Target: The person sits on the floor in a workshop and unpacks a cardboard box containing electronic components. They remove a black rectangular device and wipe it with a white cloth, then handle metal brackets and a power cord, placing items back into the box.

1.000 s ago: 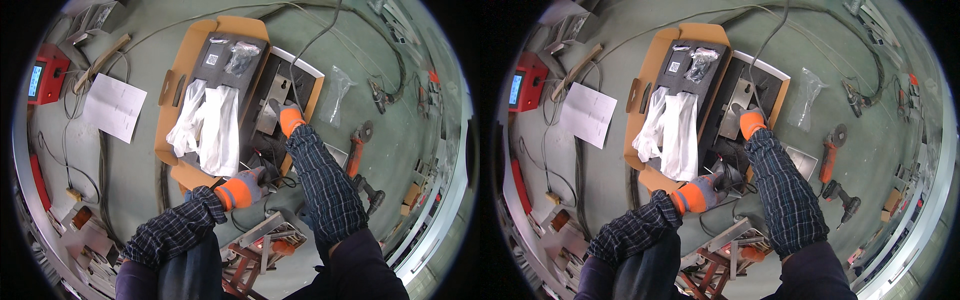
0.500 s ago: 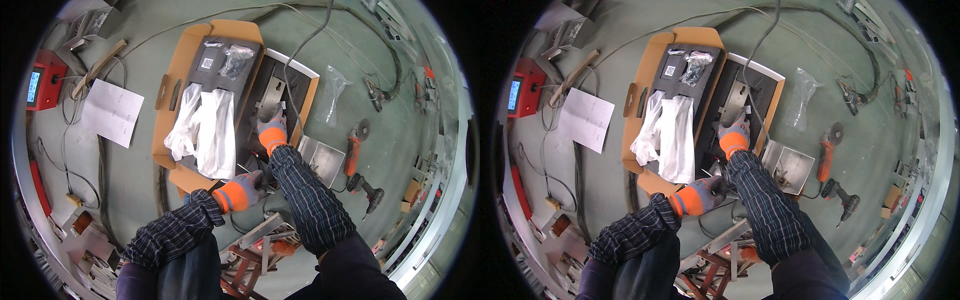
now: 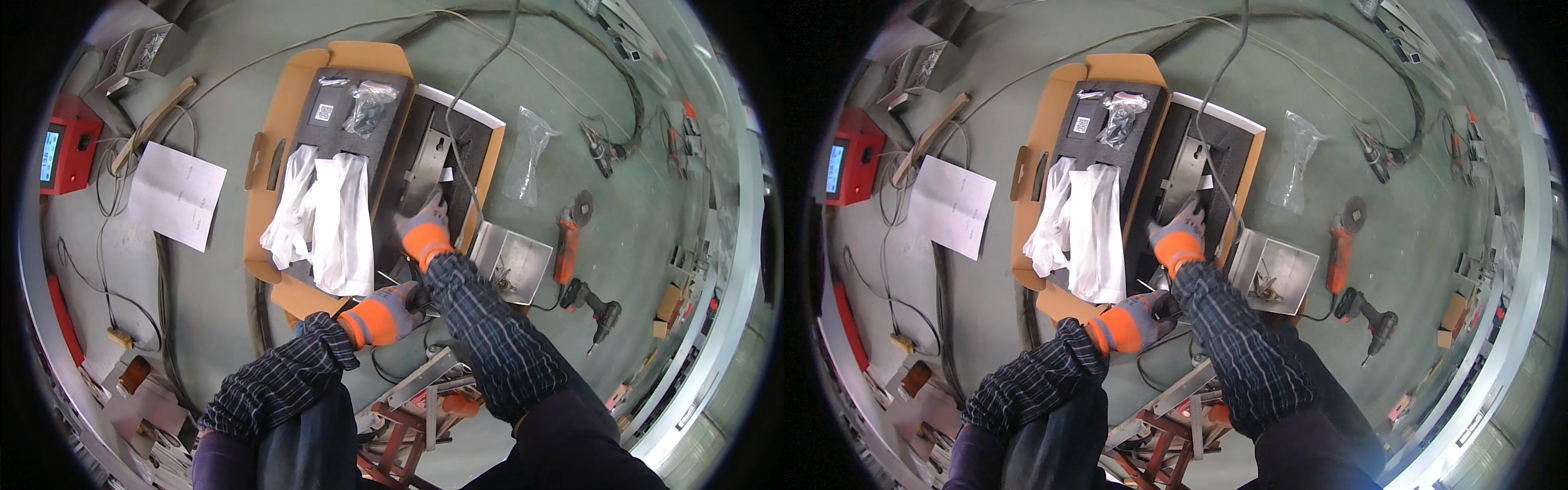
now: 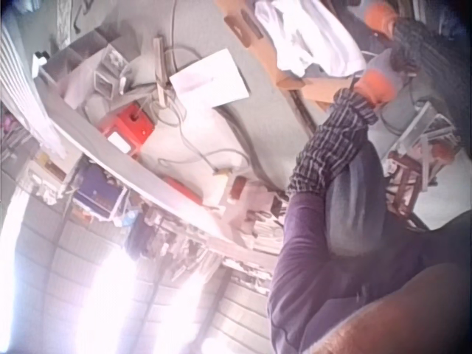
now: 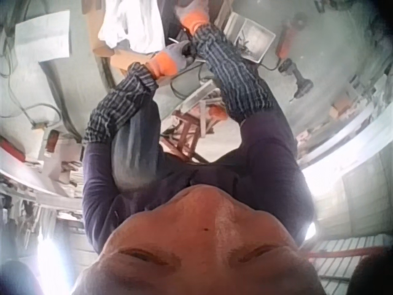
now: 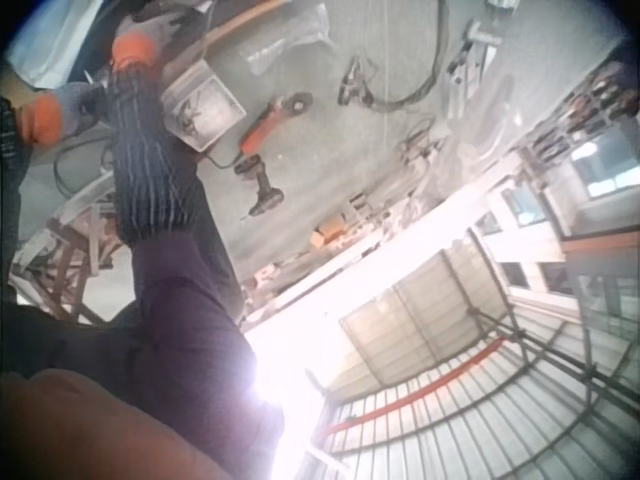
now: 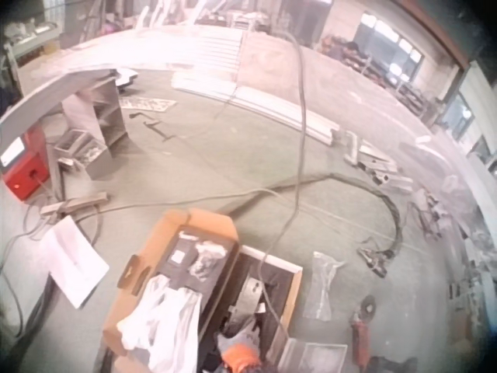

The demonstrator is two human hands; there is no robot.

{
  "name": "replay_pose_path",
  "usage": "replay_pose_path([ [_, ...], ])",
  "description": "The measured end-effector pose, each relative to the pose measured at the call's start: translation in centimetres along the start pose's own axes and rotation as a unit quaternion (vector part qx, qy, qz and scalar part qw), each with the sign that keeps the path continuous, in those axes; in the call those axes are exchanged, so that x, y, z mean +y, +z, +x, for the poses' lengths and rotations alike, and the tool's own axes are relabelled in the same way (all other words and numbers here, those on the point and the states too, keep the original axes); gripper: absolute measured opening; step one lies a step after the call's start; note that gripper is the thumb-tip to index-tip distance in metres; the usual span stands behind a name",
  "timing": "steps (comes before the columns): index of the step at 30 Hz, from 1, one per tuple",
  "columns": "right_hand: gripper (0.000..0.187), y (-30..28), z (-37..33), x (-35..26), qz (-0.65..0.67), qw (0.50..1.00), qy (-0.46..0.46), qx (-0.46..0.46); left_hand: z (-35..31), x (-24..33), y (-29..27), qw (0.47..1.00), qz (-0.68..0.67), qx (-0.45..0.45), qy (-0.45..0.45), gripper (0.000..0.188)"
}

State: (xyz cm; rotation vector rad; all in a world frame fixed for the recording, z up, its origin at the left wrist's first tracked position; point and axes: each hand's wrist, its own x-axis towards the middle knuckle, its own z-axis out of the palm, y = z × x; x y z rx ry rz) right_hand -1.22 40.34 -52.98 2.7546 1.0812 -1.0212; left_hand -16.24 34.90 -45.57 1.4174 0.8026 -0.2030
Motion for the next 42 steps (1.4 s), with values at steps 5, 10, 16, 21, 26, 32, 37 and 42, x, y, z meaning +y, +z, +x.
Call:
replay_pose_path([
  [5, 0.082, -1.5, -6.7, -0.8, -0.135, 0.981, -0.067, -0.123, -0.8, 1.3, -0.8, 0.988, 0.043, -0.137, -0.050, 0.045],
  [10, 0.074, -3.7, -7.5, 0.7, -0.064, 0.977, -0.133, -0.153, -0.9, -0.1, 0.3, 0.991, 0.029, -0.129, 0.016, 0.038],
  [16, 0.085, -2.3, -0.3, 1.8, 0.037, 0.998, -0.016, -0.044, -1.2, 2.6, -1.2, 0.986, 0.029, -0.166, 0.014, 0.029],
  [21, 0.100, -3.0, 2.6, -3.1, -0.005, 0.997, 0.069, -0.030, -1.2, 0.7, -0.5, 0.991, 0.050, -0.122, 0.030, 0.028],
  [26, 0.114, -1.0, 6.1, -0.4, 0.051, 0.997, 0.053, -0.014, -1.1, 0.8, -0.7, 0.991, 0.027, -0.116, 0.057, 0.027],
  [32, 0.081, -1.4, 7.3, 2.7, 0.152, 0.988, -0.027, -0.002, -0.9, 0.8, -0.9, 0.991, 0.033, -0.121, 0.040, 0.031],
  [37, 0.084, -4.3, 6.5, 4.6, 0.306, 0.952, 0.003, -0.020, -0.5, 0.4, -0.9, 0.996, 0.020, -0.085, -0.006, 0.061],
  [42, 0.076, -7.0, 3.1, 3.3, 0.348, 0.934, -0.074, 0.002, -1.0, 2.9, -2.9, 0.994, -0.062, -0.074, -0.052, 0.077],
])
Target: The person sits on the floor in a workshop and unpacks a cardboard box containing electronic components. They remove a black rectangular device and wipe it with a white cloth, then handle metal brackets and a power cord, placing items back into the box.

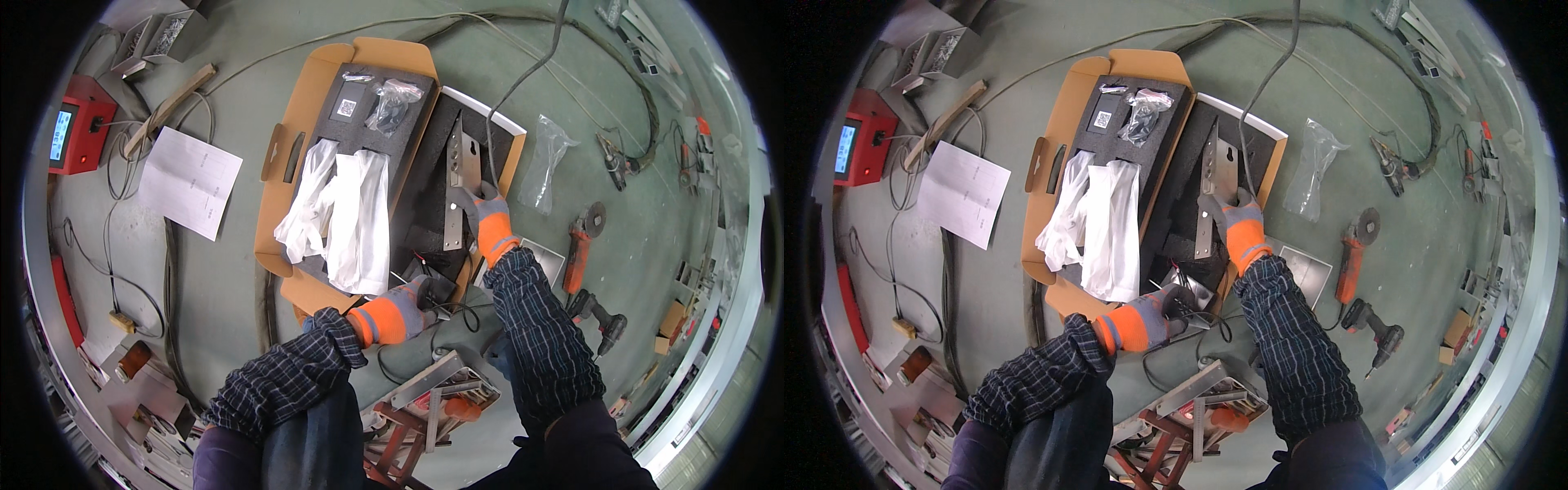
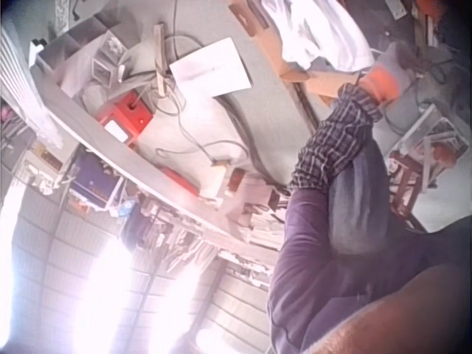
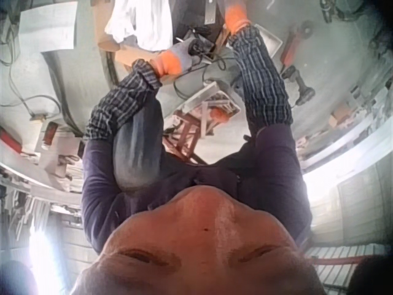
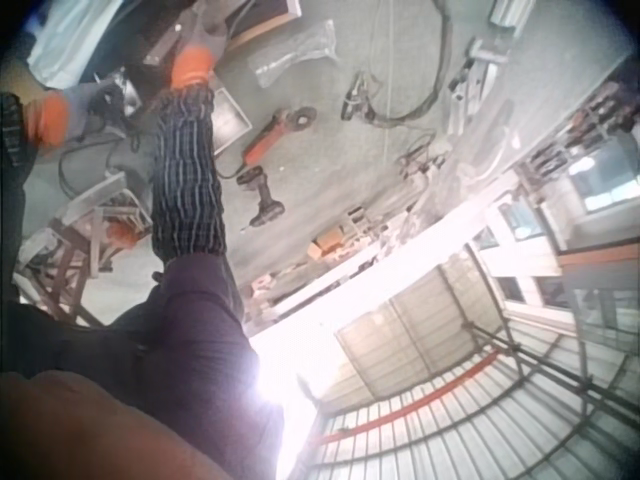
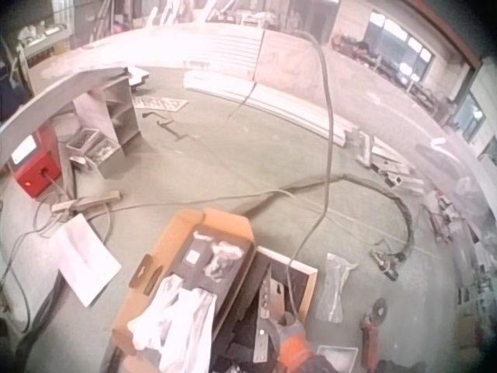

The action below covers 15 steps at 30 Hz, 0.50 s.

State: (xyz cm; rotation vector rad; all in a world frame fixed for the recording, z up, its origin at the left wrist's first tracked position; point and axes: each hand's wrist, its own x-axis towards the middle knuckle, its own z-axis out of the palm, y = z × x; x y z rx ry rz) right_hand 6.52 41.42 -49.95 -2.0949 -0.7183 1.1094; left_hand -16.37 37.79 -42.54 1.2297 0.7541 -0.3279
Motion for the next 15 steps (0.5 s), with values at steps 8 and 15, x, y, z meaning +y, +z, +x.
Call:
replay_pose_path([
  [8, 0.059, 1.7, 2.0, 5.3, -0.083, 0.991, -0.109, 0.010, 1.8, -2.0, 1.3, 0.995, -0.051, 0.081, 0.009, 0.062],
  [15, 0.053, 0.9, -3.3, -1.7, 0.128, 0.983, 0.119, -0.058, 2.6, -4.7, 2.0, 0.979, -0.047, 0.133, 0.149, 0.059],
])
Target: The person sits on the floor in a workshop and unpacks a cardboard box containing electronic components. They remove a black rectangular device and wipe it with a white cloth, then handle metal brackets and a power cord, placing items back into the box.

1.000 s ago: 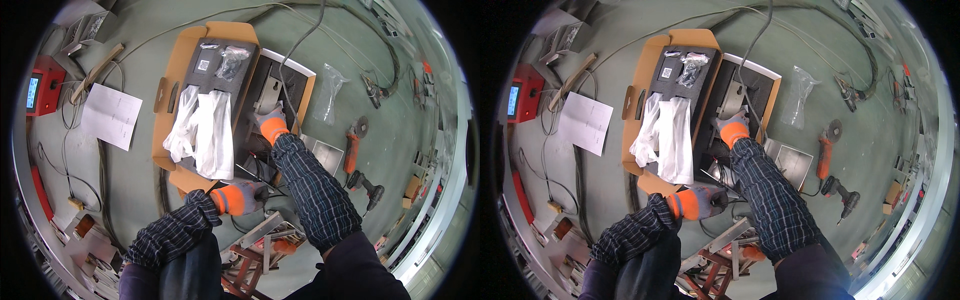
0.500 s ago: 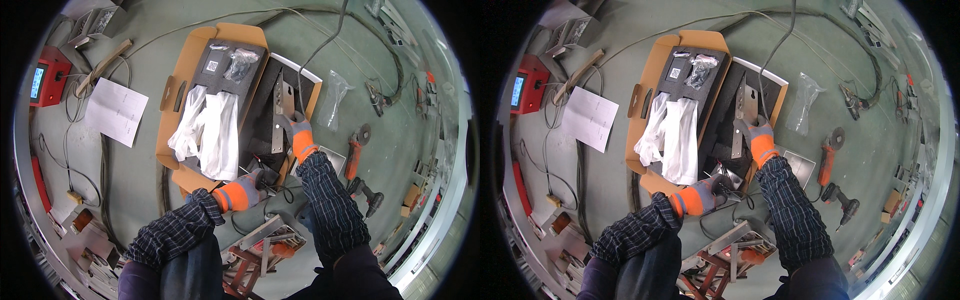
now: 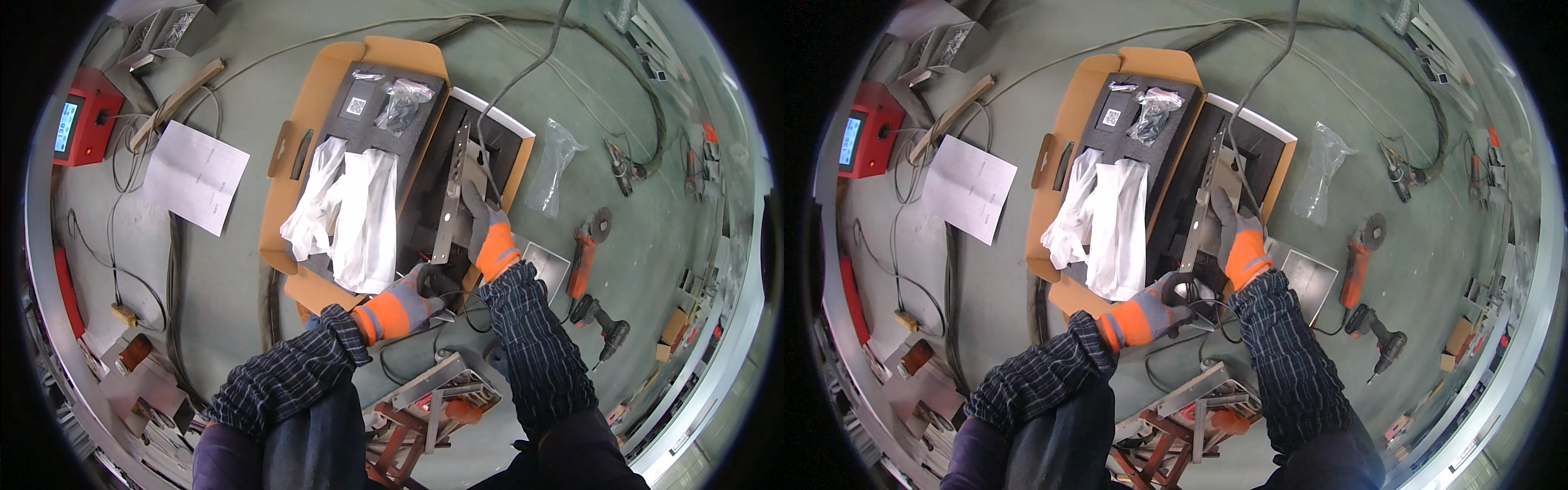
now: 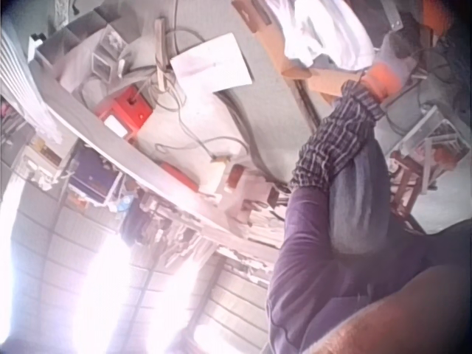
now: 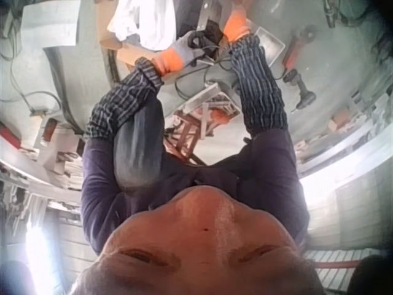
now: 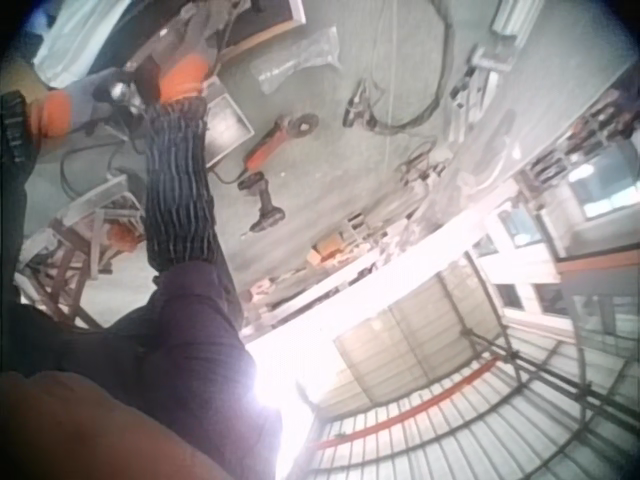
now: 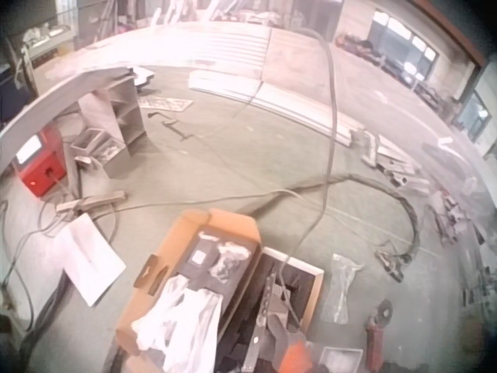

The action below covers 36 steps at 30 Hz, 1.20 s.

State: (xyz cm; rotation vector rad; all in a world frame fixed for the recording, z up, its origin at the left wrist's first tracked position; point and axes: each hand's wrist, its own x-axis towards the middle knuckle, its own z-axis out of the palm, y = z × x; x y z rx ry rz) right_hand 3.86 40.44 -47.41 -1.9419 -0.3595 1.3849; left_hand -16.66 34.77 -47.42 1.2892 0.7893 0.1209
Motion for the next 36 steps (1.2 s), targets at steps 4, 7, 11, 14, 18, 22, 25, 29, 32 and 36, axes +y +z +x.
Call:
replay_pose_path([
  [4, 0.050, 0.7, -3.5, -1.7, 0.081, 0.995, 0.008, -0.058, 0.5, 2.5, -0.6, 0.980, -0.118, 0.012, -0.157, 0.059],
  [7, 0.040, -0.1, -4.7, -1.3, 0.097, 0.984, -0.056, -0.136, 0.2, 3.3, -1.0, 0.980, -0.151, 0.028, -0.123, 0.057],
  [11, 0.040, -0.8, -6.7, -2.3, 0.105, 0.957, -0.174, -0.210, 0.6, 2.0, -0.8, 0.969, -0.226, 0.066, -0.077, 0.051],
  [14, 0.039, -4.7, -7.6, -4.0, -0.183, 0.913, -0.226, -0.285, 0.6, 2.6, -1.3, 0.962, -0.236, 0.139, -0.016, 0.043],
  [18, 0.044, -6.5, -11.7, -10.5, -0.352, 0.766, -0.384, -0.377, 0.5, 2.9, -0.5, 0.948, -0.199, 0.217, 0.119, 0.044],
  [22, 0.052, -9.3, -16.0, -8.5, -0.231, 0.889, -0.168, -0.358, 0.2, 4.6, -1.0, 0.947, -0.077, 0.280, 0.134, 0.041],
  [25, 0.055, -11.6, -17.1, -3.8, -0.170, 0.940, -0.089, -0.284, 0.3, 4.7, -1.5, 0.941, -0.022, 0.314, 0.126, 0.038],
  [29, 0.058, -11.1, -16.3, -4.4, -0.220, 0.915, -0.035, -0.335, -0.3, 5.4, -3.1, 0.924, 0.066, 0.325, 0.190, 0.042],
  [32, 0.058, -7.5, -17.1, -9.2, -0.086, 0.919, 0.229, -0.310, -0.4, 5.9, -4.6, 0.912, 0.076, 0.345, 0.211, 0.050],
  [36, 0.055, -8.3, -16.9, -8.3, -0.098, 0.913, 0.134, -0.372, -0.2, 7.9, -7.3, 0.892, -0.163, 0.397, 0.142, 0.048],
])
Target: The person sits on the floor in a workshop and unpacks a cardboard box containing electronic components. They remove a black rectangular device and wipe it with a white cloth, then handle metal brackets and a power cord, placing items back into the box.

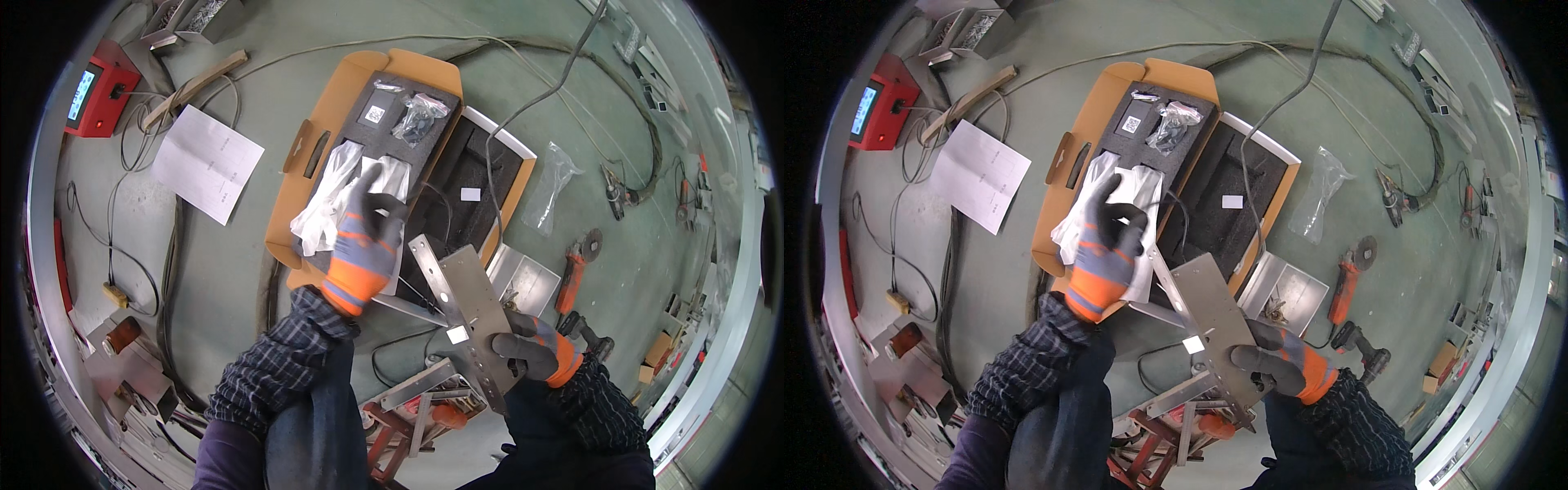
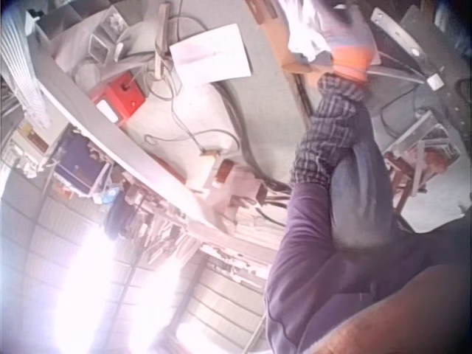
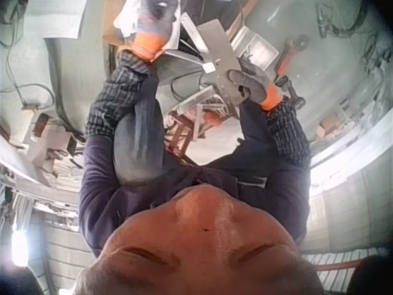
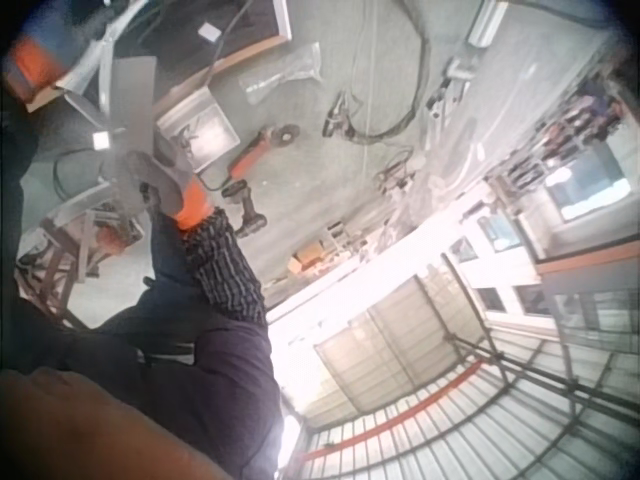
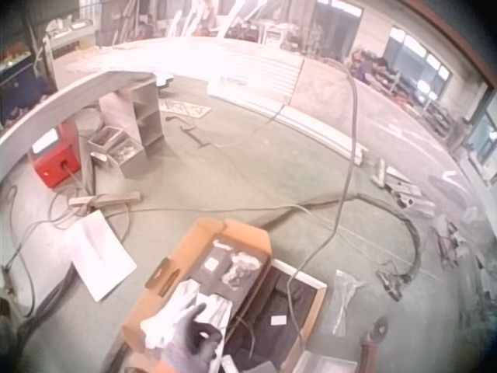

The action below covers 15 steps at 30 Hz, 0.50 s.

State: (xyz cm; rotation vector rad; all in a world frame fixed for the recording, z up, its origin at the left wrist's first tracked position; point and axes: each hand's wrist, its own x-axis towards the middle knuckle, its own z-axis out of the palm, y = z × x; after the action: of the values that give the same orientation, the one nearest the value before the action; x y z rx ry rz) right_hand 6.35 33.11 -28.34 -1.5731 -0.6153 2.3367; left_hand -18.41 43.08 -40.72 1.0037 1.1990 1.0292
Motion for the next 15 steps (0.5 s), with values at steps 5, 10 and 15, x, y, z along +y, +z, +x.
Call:
replay_pose_path([
  [5, 0.046, -1.0, 2.8, 3.4, 0.029, 0.997, -0.020, 0.067, -0.2, 3.0, -1.1, 0.991, -0.126, 0.014, -0.041, 0.031],
  [10, 0.054, -2.3, 10.1, 6.9, 0.067, 0.983, -0.043, 0.167, -1.5, 6.1, -1.1, 0.968, -0.083, -0.236, -0.032, 0.025],
  [15, 0.043, -5.2, 17.4, 11.5, 0.332, 0.919, -0.125, 0.170, -2.2, 4.9, -0.7, 0.841, -0.034, -0.536, -0.069, 0.033],
])
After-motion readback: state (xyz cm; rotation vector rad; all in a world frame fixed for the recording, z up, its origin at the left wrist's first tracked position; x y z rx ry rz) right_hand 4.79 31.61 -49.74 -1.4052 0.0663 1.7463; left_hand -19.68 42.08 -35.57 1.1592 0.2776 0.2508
